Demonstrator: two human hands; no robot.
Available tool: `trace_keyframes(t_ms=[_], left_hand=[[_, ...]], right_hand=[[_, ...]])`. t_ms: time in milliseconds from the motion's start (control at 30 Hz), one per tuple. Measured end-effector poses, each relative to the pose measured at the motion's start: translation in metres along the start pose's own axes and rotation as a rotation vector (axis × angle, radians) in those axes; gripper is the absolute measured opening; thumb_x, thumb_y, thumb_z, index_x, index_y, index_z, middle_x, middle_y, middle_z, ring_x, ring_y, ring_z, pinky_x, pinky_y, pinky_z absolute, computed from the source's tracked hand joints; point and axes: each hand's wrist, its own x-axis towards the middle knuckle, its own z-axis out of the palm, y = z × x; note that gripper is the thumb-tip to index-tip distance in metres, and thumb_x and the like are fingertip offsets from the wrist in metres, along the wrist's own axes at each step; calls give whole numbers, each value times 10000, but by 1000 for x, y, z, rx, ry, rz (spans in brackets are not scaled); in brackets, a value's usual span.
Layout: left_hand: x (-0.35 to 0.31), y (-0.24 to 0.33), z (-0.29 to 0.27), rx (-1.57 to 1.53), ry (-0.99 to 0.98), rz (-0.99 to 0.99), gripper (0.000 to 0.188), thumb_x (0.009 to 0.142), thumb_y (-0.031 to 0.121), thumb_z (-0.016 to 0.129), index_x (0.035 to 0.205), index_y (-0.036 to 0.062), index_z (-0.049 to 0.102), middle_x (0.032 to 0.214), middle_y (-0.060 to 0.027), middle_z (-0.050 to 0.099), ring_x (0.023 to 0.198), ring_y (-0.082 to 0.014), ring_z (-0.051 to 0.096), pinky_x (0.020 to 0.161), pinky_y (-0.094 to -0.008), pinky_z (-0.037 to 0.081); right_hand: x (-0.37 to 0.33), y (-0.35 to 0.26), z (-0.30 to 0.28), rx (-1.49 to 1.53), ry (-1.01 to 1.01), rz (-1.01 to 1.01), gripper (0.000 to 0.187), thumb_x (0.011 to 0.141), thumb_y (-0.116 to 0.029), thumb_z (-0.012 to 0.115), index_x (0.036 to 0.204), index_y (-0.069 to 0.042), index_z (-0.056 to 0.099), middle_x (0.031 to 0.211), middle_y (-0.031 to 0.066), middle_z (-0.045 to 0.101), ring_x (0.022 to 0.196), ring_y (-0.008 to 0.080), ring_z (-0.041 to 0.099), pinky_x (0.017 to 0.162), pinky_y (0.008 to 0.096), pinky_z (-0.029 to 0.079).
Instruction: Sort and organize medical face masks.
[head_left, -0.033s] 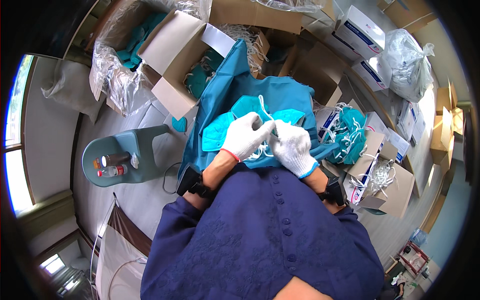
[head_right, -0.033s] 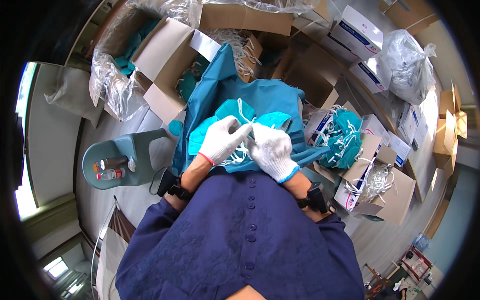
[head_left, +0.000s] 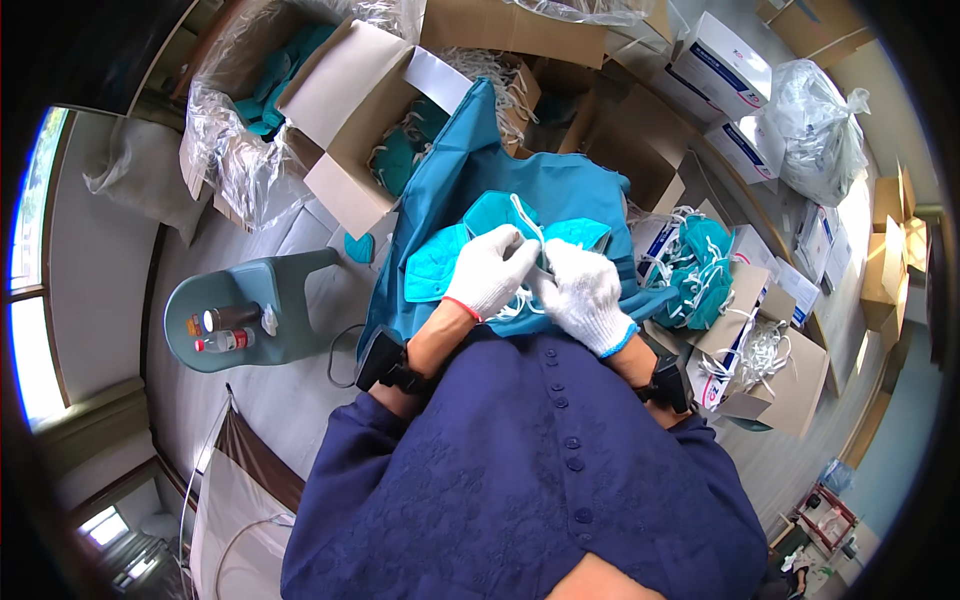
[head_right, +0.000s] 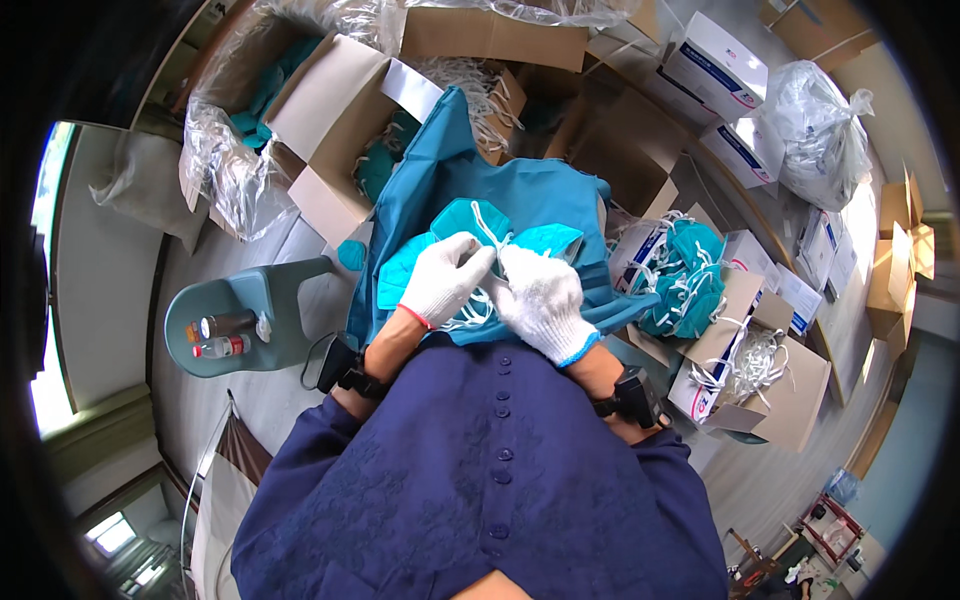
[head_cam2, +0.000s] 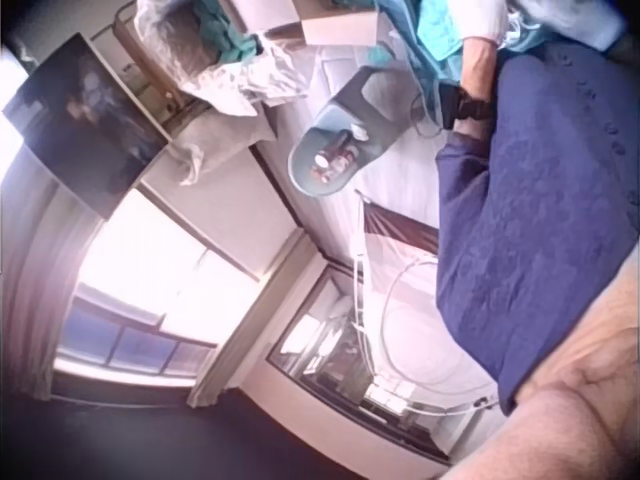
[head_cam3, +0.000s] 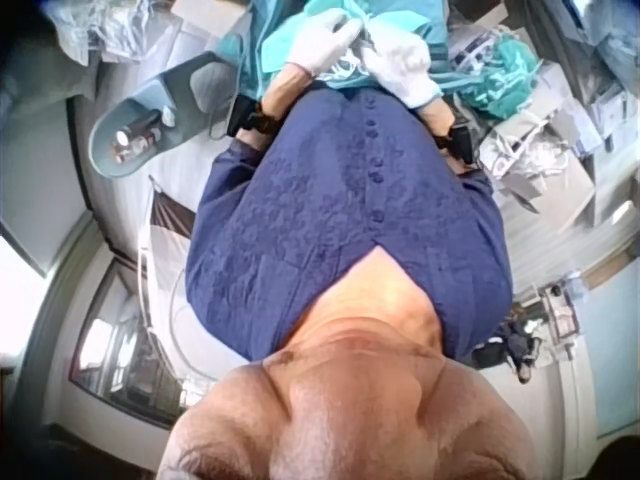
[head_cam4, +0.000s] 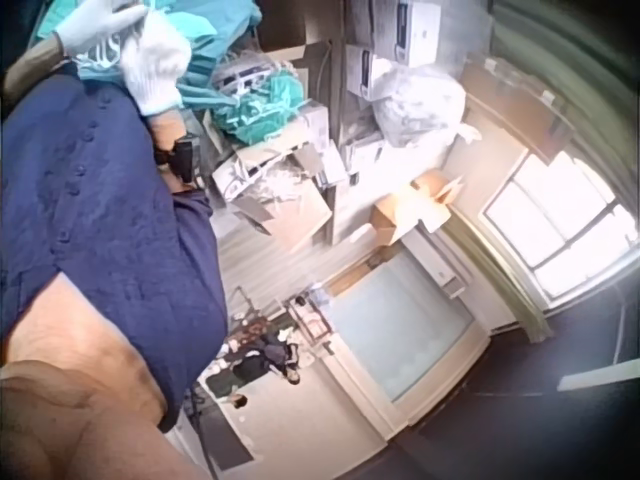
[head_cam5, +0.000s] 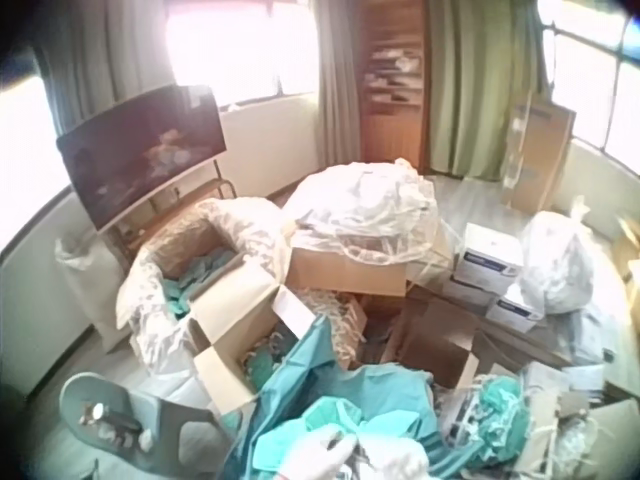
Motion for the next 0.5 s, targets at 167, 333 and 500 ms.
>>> trace_keyframes(t_ms=[167, 333, 500], left_hand=[[-2, -15, -1, -163, -53, 28, 154, 947, 131, 536, 956, -17, 573, 741, -61, 557, 675, -96, 524, 642, -287, 455], [-5, -11, 4, -64, -46, 206, 93, 909, 95, 581, 889, 12, 617, 728, -105, 599, 647, -183, 586, 624, -310, 474], [9, -43, -8, 313, 282, 533, 50, 858, 11, 616, 880, 10, 661, 734, -103, 652, 653, -182, 639, 614, -291, 498]], right_hand=[[0, 13, -11, 445, -201, 84, 444, 888, -506, 615, 995, -77, 581, 835, 153, 620, 793, 347, 620, 691, 432, 474], [6, 16, -3, 415, -80, 95, 349, 983, -347, 529, 839, -36, 598, 662, 140, 561, 626, 293, 590, 589, 404, 442], [-17, -9, -36, 949, -176, 334, 303, 999, -220, 540, 816, 8, 619, 587, 13, 536, 509, 87, 492, 491, 251, 410]])
